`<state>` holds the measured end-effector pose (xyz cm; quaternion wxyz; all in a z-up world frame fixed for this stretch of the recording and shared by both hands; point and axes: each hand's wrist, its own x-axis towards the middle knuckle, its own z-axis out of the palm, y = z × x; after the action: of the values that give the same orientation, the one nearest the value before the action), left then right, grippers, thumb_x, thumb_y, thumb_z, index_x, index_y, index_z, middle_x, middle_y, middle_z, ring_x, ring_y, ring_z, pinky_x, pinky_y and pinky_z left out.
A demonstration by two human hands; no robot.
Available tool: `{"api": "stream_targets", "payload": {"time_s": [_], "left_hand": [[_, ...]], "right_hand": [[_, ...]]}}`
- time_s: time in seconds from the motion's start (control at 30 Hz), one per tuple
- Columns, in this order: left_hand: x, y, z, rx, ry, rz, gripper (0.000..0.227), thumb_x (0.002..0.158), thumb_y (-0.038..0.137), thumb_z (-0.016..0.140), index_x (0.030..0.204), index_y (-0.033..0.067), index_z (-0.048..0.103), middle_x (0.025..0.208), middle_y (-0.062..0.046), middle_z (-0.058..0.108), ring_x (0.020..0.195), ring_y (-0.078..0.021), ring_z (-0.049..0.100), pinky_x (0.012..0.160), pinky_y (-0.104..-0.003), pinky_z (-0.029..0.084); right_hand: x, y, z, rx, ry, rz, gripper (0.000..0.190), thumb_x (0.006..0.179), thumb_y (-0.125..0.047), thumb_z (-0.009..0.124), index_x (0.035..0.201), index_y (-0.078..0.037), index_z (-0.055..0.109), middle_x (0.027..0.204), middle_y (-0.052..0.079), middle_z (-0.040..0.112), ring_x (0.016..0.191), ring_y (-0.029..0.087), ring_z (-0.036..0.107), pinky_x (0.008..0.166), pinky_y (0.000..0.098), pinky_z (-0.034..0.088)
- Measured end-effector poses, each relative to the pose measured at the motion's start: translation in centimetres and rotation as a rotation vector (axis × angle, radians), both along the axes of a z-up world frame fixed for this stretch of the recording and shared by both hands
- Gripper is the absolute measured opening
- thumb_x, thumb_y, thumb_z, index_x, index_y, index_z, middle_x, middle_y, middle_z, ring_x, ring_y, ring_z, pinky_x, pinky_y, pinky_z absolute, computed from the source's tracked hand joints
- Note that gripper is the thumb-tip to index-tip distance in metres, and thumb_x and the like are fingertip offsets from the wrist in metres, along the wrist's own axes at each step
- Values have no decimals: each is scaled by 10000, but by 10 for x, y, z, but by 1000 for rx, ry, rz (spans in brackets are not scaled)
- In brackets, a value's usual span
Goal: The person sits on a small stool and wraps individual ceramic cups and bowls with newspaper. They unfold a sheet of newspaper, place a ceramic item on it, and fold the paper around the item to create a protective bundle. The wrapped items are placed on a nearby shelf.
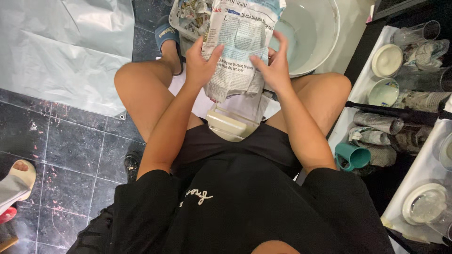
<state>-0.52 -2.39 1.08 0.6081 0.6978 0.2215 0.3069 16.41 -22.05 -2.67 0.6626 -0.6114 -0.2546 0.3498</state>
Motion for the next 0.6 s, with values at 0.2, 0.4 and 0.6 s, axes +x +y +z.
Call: {"api": "stream_targets", "payload": {"time_s": [0.2,0.4,0.6], "left_hand": [[0,14,-31,-154,76,-36,238,1125,168,640,1011,-41,637,824,-20,658,732,-18,524,603,-231,429],[-2,12,-33,-261,-93,-147,158,1066,106,660,1104,-47,654,991,-39,723,858,-39,633,714,-217,512],[-4,33,-28,-380,-38,-296,218,1030,75,688,1188,-75,681,1051,-82,755,888,-78,688,790,-242,573]], "right_hand": [[2,11,30,-21,-48,-201,254,1007,-110,728,1194,57,685,1104,84,764,970,118,697,891,281,561],[0,9,41,-149,-90,-88,209,990,-114,729,1136,31,691,1011,21,736,879,76,640,799,254,540],[16,2,40,-109,81,-62,201,1041,-151,690,1135,24,724,1038,20,762,900,64,661,818,250,547]]}}
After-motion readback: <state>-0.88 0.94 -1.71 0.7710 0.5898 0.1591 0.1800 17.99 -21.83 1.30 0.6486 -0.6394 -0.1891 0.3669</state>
